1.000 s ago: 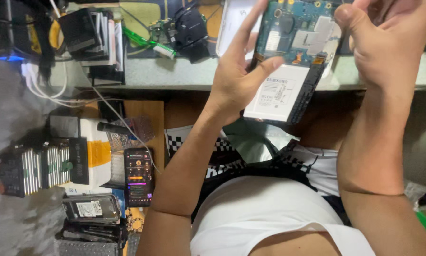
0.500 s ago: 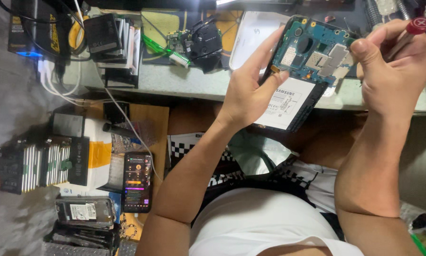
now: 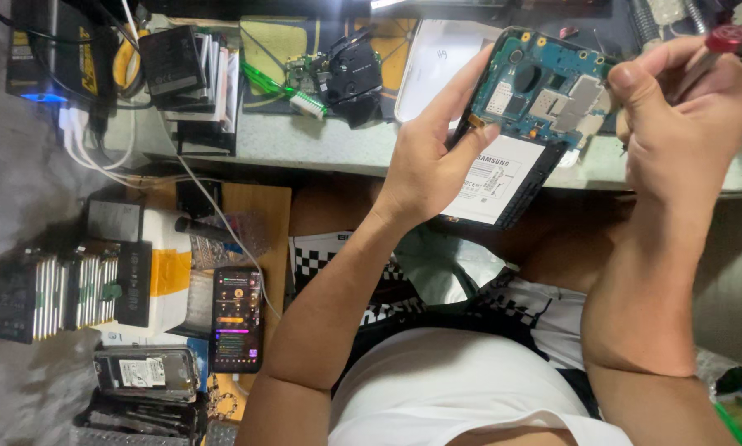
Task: The person disassembles a smartphone using a screwdriver and tweezers, removes the motherboard from the chassis, and places it on the workbench. The person then uses a small brush to clean the motherboard surface.
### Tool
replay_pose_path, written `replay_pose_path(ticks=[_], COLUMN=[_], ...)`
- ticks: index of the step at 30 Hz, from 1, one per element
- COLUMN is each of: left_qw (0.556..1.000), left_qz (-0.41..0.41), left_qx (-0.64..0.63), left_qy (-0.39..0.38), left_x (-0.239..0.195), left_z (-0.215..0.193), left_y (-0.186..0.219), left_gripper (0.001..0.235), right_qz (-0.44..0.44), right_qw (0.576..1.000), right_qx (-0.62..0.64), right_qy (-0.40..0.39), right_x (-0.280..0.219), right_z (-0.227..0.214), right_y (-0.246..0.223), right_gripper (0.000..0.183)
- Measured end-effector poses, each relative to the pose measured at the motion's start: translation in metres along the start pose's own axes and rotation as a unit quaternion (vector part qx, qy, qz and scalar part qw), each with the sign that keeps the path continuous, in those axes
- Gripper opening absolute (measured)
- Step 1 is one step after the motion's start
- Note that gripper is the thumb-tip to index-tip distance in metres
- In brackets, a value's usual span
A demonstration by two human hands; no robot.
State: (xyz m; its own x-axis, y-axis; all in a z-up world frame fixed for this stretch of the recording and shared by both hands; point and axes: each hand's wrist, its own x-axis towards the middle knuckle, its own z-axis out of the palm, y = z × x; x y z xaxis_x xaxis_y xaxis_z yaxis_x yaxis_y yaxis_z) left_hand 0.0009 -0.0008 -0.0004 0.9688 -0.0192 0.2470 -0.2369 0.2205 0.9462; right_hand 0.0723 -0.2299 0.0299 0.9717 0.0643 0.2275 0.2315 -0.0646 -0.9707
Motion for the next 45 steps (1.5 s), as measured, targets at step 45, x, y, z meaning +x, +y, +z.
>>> replay_pose_path(ticks=[45], left_qw=[0.999], left_qz=[-0.004], left_qx=[0.031], left_qy=[0.028], left_x=[-0.003], left_z=[-0.006], left_y=[-0.018], left_gripper=[0.051], right_qz=[-0.096], right_qw=[0.975], right_qx=[-0.052], right_qy=[-0.191], right_x=[-0.006], right_z=[-0.001], right_y=[-0.021], right_gripper=[0.013])
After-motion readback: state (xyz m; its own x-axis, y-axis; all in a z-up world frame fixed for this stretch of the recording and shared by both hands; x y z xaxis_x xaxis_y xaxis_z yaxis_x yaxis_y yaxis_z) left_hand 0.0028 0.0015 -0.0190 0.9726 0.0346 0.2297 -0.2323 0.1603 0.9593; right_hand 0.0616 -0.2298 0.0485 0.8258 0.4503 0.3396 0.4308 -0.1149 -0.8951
